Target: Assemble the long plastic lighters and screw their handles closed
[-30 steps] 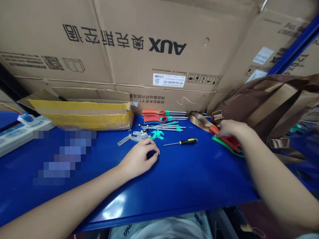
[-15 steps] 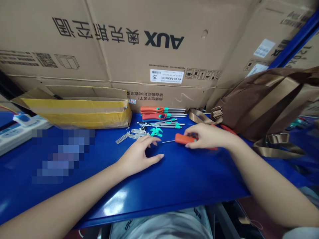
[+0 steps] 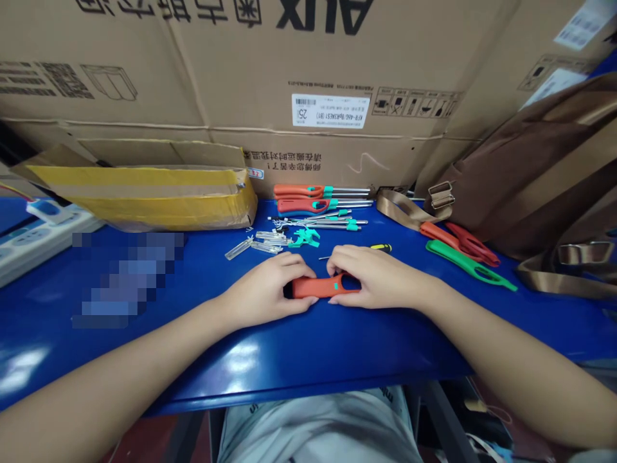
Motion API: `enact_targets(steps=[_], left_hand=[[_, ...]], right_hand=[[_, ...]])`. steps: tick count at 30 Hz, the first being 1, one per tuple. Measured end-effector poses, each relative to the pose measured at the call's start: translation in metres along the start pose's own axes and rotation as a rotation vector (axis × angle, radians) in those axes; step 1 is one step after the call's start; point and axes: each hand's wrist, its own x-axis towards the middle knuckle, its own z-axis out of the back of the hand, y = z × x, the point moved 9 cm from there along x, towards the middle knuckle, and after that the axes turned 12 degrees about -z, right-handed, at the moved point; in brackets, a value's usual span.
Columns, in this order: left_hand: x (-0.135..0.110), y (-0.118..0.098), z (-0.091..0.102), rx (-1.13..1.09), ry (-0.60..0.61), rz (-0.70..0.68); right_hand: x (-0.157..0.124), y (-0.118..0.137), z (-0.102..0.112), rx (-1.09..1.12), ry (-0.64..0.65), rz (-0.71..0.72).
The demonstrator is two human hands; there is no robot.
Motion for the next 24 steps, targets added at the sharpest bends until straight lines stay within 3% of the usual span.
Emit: enact_targets(steps=[7,17,24], left_hand=[[0.001,0.001,0.003,0.036,-0.010,0.000],[0.002,-0.007,0.007,0.062,0.021,-0.033],[0.001,-0.007,0.009,0.105,-0.018,-0.021]], right_hand=[[-0.001,0.001,-0.001,0.001,-0.036,0.049],[-0.013,0.026,0.006,0.025,-0.048,0.234],[-0.009,0.006,0.015,-0.038,-0.141,0.140]])
